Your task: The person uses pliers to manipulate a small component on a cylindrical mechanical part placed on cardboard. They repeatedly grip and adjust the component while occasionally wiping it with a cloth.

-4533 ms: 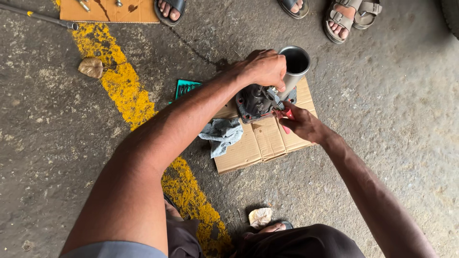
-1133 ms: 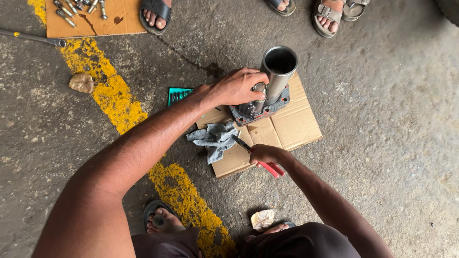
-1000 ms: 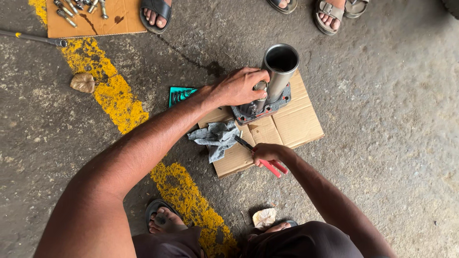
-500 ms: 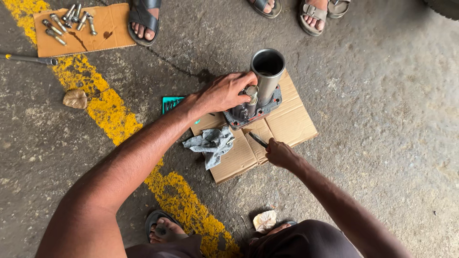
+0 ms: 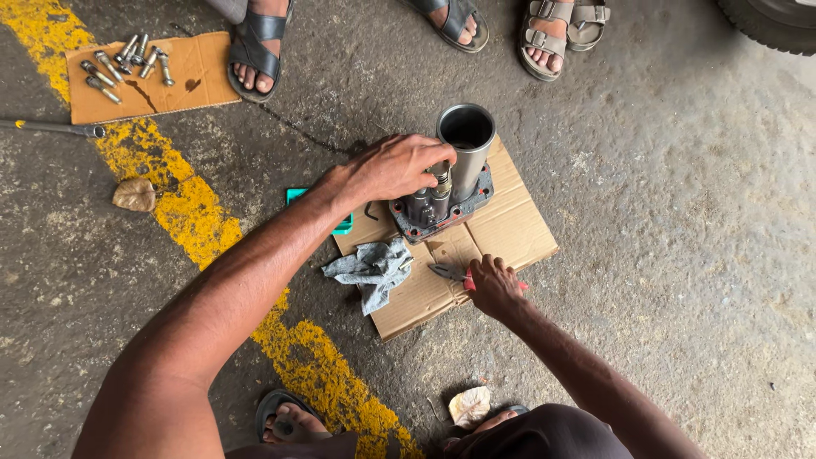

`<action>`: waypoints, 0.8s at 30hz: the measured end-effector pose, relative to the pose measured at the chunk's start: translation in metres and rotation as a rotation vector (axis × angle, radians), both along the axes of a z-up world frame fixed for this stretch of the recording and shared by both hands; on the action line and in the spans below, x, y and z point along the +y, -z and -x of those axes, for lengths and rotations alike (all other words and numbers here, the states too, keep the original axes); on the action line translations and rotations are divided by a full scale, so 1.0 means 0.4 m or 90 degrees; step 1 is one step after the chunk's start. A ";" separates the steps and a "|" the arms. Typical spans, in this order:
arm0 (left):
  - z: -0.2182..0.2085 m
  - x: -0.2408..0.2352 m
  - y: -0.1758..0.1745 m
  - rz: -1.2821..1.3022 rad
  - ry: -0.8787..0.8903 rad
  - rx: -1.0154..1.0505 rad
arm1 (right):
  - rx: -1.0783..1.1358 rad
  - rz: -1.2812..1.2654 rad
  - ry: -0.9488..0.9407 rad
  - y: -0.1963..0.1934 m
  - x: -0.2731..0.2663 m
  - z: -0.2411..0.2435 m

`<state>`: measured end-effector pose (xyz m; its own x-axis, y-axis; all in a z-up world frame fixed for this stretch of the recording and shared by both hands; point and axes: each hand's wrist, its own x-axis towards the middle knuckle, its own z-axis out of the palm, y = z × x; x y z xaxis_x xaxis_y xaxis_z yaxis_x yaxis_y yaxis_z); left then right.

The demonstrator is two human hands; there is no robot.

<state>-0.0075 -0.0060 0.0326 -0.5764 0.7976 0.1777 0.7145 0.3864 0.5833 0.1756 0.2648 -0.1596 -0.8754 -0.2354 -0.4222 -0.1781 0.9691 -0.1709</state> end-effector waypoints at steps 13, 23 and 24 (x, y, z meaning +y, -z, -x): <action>-0.041 0.033 0.082 -0.087 -0.029 -0.031 | 0.184 0.603 0.269 -0.421 -0.136 0.190; -0.034 0.000 0.058 -0.097 -0.034 -0.053 | -0.042 0.605 0.369 -0.473 -0.144 0.277; -0.036 -0.002 0.056 -0.096 -0.042 -0.070 | -0.051 0.606 0.354 -0.476 -0.138 0.282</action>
